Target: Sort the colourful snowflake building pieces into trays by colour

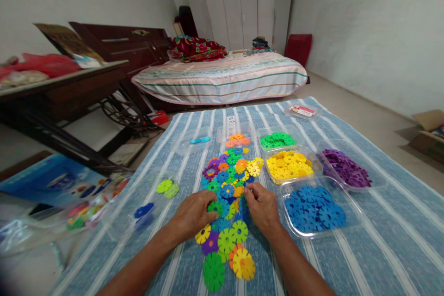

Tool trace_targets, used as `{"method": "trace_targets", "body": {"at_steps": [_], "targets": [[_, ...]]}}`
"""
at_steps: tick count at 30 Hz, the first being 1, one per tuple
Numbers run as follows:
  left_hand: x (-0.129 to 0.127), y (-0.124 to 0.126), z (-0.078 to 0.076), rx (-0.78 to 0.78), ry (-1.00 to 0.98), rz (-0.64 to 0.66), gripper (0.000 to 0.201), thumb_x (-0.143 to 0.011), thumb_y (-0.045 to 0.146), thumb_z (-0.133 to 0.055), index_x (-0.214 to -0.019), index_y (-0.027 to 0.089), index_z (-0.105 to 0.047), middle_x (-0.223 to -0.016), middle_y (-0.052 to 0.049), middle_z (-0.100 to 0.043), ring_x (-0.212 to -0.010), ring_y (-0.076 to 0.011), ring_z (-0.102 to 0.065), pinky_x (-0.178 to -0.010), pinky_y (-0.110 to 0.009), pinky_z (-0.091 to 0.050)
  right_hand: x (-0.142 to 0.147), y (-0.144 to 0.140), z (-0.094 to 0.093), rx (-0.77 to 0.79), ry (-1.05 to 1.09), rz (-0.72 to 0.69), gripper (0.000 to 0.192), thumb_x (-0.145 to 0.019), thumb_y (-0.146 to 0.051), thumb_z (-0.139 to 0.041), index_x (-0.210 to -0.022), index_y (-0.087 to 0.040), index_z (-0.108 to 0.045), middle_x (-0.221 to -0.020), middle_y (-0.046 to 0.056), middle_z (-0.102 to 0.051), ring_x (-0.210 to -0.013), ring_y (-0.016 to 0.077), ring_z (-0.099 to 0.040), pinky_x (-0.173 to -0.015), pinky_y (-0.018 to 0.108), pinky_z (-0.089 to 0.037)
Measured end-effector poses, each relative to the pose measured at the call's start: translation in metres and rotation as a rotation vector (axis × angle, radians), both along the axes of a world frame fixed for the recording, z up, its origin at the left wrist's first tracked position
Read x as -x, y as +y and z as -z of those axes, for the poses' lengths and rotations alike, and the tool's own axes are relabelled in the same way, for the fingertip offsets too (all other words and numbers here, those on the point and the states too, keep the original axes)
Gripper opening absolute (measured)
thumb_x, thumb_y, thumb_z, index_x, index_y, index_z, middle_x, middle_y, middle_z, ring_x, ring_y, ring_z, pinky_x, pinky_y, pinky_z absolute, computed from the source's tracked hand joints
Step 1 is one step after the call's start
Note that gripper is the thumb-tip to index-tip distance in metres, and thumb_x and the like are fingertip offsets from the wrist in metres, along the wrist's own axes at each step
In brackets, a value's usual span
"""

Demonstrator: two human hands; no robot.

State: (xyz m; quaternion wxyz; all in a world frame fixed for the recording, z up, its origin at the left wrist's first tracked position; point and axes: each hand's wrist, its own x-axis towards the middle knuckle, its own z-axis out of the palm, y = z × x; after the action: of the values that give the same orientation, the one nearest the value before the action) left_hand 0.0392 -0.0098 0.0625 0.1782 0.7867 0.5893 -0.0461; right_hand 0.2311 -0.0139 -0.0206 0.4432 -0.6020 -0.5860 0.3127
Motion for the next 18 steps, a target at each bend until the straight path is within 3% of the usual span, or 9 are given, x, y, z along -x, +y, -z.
{"method": "trace_targets", "body": {"at_steps": [3, 7, 10, 12, 15, 18], "targets": [[0.005, 0.004, 0.0, 0.025, -0.063, -0.025, 0.007, -0.068, 0.026, -0.058, -0.072, 0.02, -0.058, -0.072, 0.001, -0.059, -0.076, -0.0173, -0.056, -0.064, -0.023, -0.035, 0.0, 0.0, 0.0, 0.0, -0.006, 0.008, 0.027, -0.082, -0.04, -0.047, -0.073, -0.02, -0.063, -0.052, -0.004, -0.052, -0.049, 0.0126, -0.05, -0.05, 0.023, -0.035], [0.015, 0.016, -0.007, 0.165, -0.226, -0.058, 0.015, -0.066, 0.025, -0.056, -0.054, 0.017, -0.051, -0.05, 0.005, -0.045, -0.058, -0.0117, -0.048, -0.052, -0.02, -0.028, 0.001, 0.001, -0.001, -0.011, 0.004, 0.016, 0.027, -0.082, -0.039, -0.047, -0.071, -0.02, -0.062, -0.051, -0.004, -0.053, -0.049, 0.0125, -0.05, -0.05, 0.022, -0.035], [0.012, 0.031, -0.013, 0.268, -0.407, -0.122, 0.016, -0.065, 0.027, -0.056, -0.054, 0.017, -0.052, -0.045, 0.006, -0.045, -0.049, -0.0097, -0.045, -0.047, -0.02, -0.028, 0.003, 0.001, -0.002, -0.021, 0.015, 0.015, 0.027, -0.082, -0.039, -0.047, -0.071, -0.02, -0.062, -0.052, -0.004, -0.054, -0.049, 0.0122, -0.05, -0.049, 0.022, -0.035], [-0.001, 0.045, -0.018, 0.287, -0.515, -0.153, 0.018, -0.066, 0.028, -0.058, -0.054, 0.016, -0.052, -0.044, 0.006, -0.047, -0.045, -0.0086, -0.044, -0.046, -0.02, -0.029, 0.003, 0.001, -0.002, -0.023, 0.023, 0.016, 0.026, -0.082, -0.039, -0.047, -0.07, -0.021, -0.061, -0.053, -0.003, -0.055, -0.049, 0.0118, -0.05, -0.049, 0.021, -0.035], [-0.041, 0.07, -0.031, 0.247, -0.681, -0.213, 0.02, -0.067, 0.025, -0.06, -0.052, 0.015, -0.051, -0.041, 0.005, -0.046, -0.041, -0.0067, -0.043, -0.045, -0.019, -0.031, 0.004, 0.001, -0.003, -0.02, 0.05, 0.02, 0.026, -0.082, -0.039, -0.048, -0.069, -0.02, -0.06, -0.052, -0.004, -0.053, -0.048, 0.0113, -0.048, -0.049, 0.021, -0.035], [-0.089, 0.093, -0.047, 0.26, -0.988, -0.29, 0.01, -0.072, 0.023, -0.06, -0.071, 0.014, -0.058, -0.056, 0.002, -0.058, -0.049, -0.0071, -0.053, -0.051, -0.019, -0.041, 0.003, 0.001, -0.001, -0.025, 0.089, 0.004, 0.025, -0.082, -0.038, -0.048, -0.071, -0.019, -0.06, -0.054, -0.004, -0.052, -0.05, 0.0112, -0.048, -0.05, 0.021, -0.035]]}}
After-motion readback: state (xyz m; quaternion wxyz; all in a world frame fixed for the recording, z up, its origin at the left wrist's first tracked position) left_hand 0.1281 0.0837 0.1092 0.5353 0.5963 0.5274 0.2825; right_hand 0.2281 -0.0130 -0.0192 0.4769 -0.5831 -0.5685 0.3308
